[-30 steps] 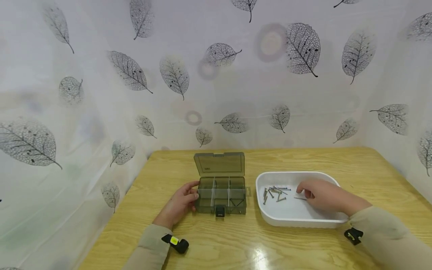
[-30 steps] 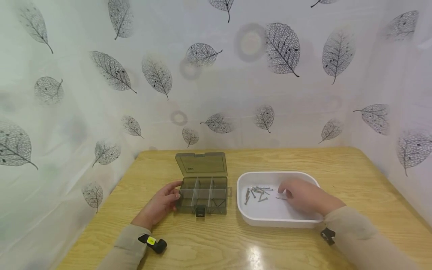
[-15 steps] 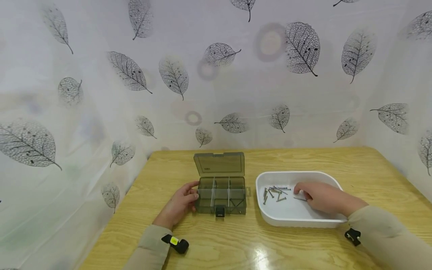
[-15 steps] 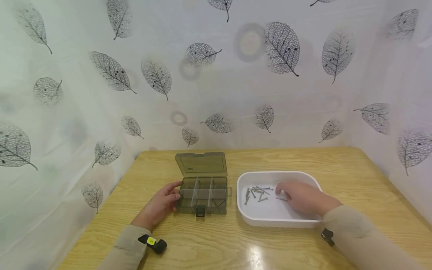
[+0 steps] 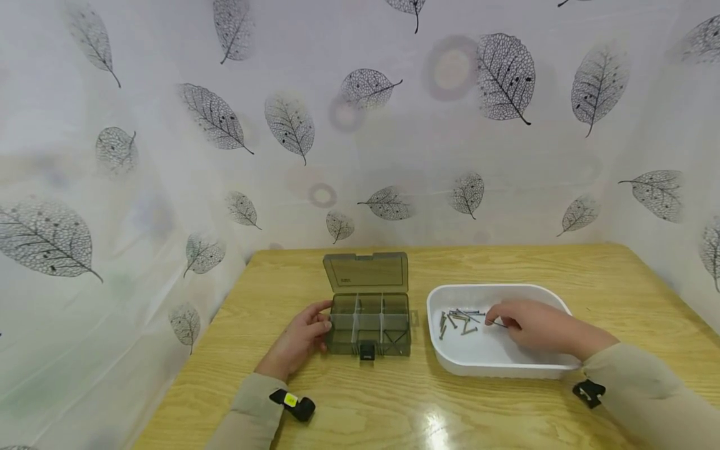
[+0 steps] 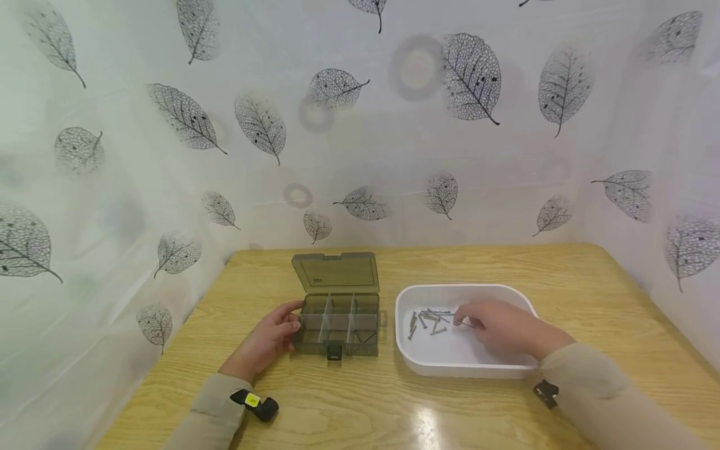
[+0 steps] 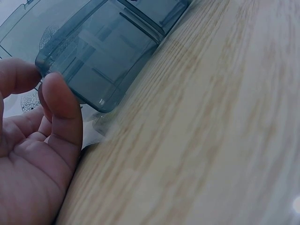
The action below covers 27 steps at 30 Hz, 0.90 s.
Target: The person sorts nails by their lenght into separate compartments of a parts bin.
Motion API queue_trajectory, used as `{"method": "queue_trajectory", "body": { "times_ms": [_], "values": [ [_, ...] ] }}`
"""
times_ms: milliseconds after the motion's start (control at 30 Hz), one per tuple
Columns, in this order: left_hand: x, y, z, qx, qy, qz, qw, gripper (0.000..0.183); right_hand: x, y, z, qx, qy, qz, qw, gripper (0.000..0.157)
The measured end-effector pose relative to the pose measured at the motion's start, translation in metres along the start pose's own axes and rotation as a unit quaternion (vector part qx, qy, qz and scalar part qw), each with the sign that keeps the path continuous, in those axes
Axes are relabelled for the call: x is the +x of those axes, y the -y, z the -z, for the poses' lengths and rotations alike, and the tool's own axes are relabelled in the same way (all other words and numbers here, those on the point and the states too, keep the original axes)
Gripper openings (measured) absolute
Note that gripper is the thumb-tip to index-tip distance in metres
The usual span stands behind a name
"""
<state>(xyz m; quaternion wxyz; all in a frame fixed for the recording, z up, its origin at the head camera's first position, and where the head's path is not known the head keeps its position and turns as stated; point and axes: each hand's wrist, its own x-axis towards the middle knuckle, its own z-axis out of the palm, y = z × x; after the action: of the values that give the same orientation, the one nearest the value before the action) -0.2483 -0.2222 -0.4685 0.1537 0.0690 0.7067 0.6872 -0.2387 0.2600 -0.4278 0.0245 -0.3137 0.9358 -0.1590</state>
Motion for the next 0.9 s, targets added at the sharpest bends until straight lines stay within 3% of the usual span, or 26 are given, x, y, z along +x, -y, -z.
{"method": "queue_trajectory", "body": {
  "times_ms": [200, 500, 900],
  "values": [
    [-0.001, -0.002, -0.001, 0.006, -0.001, -0.002, 1.0000, 0.059, 0.004, 0.010, 0.006, 0.026, -0.013, 0.028, 0.999, 0.037],
    [0.000, 0.001, -0.001, 0.003, -0.004, -0.001, 1.0000, 0.060, 0.013, 0.036, 0.018, 0.028, -0.019, 0.026, 0.999, 0.031],
    [0.001, 0.003, 0.001, 0.006, -0.004, -0.005, 1.0000, 0.057, 0.045, 0.083, 0.031, 0.038, -0.010, 0.032, 0.999, 0.034]
  ]
}}
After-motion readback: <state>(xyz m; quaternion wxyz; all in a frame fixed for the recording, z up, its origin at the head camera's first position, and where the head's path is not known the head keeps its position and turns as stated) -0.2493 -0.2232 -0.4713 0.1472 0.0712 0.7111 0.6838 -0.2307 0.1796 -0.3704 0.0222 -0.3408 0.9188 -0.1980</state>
